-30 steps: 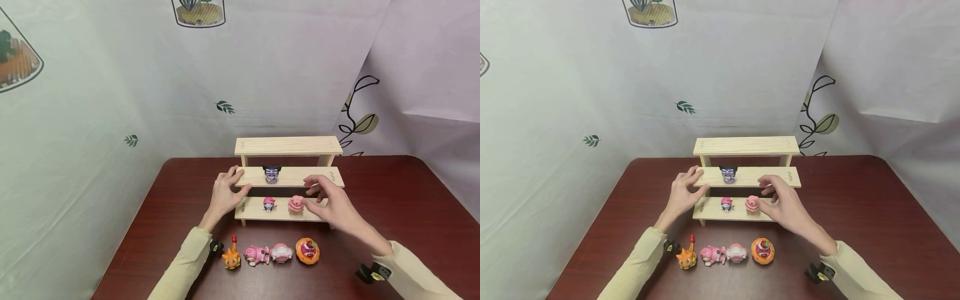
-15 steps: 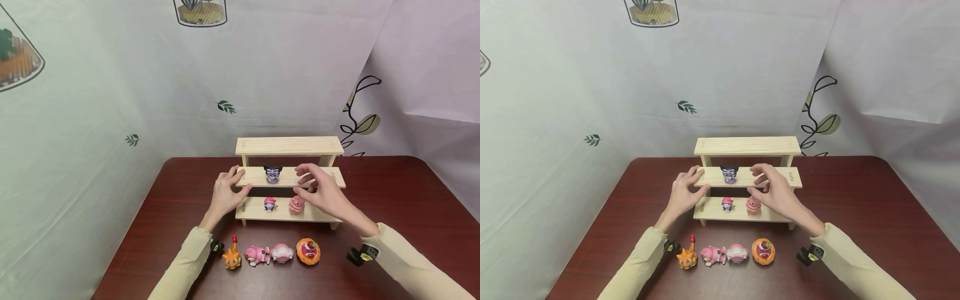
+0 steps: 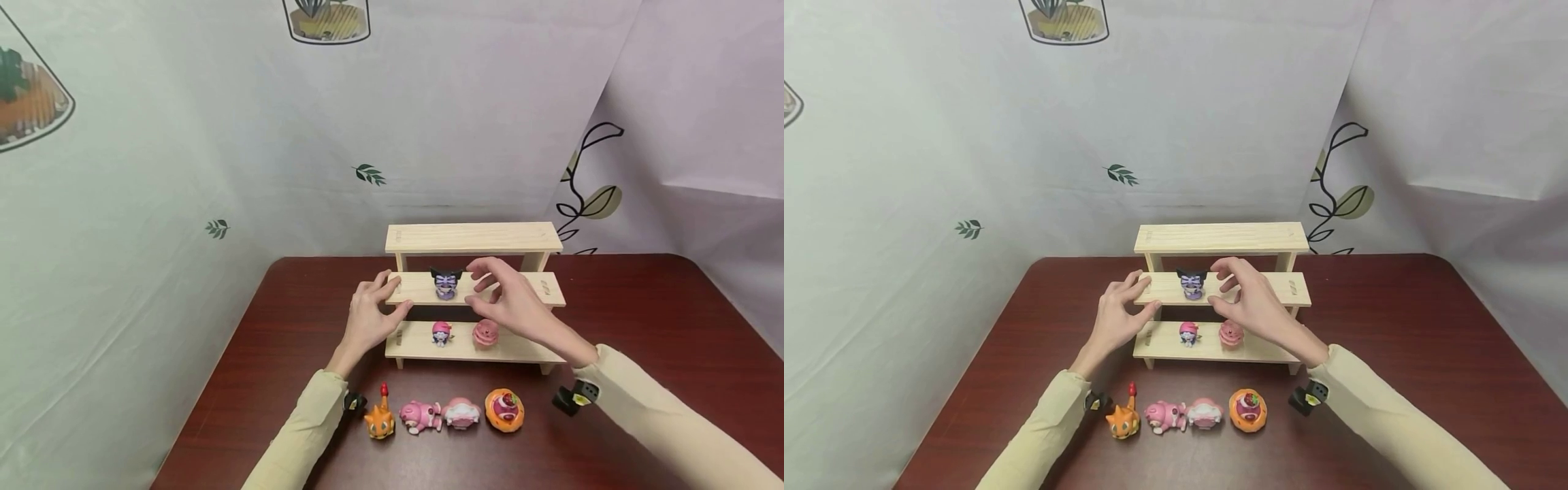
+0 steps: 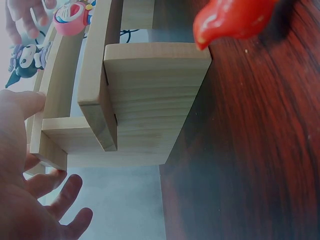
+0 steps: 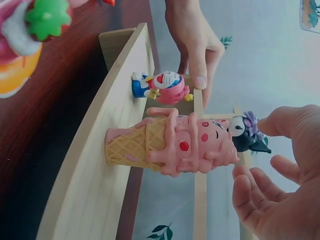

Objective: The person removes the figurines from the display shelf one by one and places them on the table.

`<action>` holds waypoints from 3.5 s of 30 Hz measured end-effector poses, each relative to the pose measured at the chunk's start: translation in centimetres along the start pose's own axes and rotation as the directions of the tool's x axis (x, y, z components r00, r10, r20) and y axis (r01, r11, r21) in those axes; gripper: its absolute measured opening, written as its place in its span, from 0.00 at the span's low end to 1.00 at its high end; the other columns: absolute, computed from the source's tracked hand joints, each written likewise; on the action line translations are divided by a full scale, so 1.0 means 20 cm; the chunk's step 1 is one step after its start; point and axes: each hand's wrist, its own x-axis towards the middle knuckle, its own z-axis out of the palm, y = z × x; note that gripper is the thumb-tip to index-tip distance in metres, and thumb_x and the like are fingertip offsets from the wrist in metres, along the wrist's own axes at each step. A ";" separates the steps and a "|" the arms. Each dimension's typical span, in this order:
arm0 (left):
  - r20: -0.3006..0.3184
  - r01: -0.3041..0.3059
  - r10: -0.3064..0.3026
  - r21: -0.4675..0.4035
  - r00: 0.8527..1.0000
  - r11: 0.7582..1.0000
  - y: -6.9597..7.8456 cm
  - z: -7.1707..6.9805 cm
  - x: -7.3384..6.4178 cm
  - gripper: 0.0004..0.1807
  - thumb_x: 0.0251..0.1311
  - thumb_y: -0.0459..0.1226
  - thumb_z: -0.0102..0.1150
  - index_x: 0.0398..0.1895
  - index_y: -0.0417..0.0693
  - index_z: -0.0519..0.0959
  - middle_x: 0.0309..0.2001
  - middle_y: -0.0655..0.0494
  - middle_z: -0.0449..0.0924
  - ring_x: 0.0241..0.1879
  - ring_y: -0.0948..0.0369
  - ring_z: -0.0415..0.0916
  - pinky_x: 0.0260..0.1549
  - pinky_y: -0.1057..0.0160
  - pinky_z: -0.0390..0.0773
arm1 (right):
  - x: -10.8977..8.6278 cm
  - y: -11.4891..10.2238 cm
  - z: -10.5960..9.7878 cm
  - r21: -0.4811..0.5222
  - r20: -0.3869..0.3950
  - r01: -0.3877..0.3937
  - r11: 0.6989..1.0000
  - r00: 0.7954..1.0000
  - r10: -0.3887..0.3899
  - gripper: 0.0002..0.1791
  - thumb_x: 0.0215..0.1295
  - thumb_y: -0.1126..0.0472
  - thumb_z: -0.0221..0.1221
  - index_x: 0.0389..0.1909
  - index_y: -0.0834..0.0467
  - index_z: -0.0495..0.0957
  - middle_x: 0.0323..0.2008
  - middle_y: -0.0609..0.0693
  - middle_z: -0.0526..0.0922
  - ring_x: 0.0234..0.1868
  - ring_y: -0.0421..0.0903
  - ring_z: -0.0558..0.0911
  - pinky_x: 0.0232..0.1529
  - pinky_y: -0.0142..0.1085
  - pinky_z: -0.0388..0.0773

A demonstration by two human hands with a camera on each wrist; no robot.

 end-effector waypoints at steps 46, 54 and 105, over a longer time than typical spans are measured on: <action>0.014 0.017 -0.017 -0.006 1.000 1.000 0.00 0.00 0.00 0.28 0.55 0.46 0.71 0.58 0.41 0.82 0.62 0.40 0.76 0.52 0.43 0.72 0.47 0.39 0.70 | 0.16 0.01 0.11 0.047 0.141 -0.063 0.997 0.988 0.056 0.21 0.59 0.68 0.69 0.53 0.60 0.76 0.46 0.55 0.81 0.38 0.49 0.81 0.35 0.40 0.78; 0.009 0.008 -0.008 -0.009 1.000 1.000 0.00 0.00 0.00 0.28 0.55 0.45 0.71 0.58 0.41 0.82 0.61 0.38 0.76 0.51 0.42 0.72 0.46 0.39 0.70 | 0.16 0.00 0.12 0.042 0.143 -0.062 0.997 0.988 0.055 0.20 0.59 0.69 0.68 0.53 0.60 0.76 0.46 0.55 0.81 0.38 0.49 0.81 0.35 0.40 0.78; -0.005 -0.001 0.001 -0.004 1.000 1.000 -0.01 0.01 0.00 0.28 0.55 0.45 0.71 0.57 0.40 0.83 0.61 0.40 0.76 0.51 0.42 0.73 0.45 0.39 0.72 | -0.04 -0.03 -0.14 0.022 0.079 -0.001 1.000 0.997 -0.001 0.20 0.57 0.73 0.67 0.50 0.58 0.78 0.42 0.50 0.80 0.38 0.46 0.79 0.32 0.36 0.78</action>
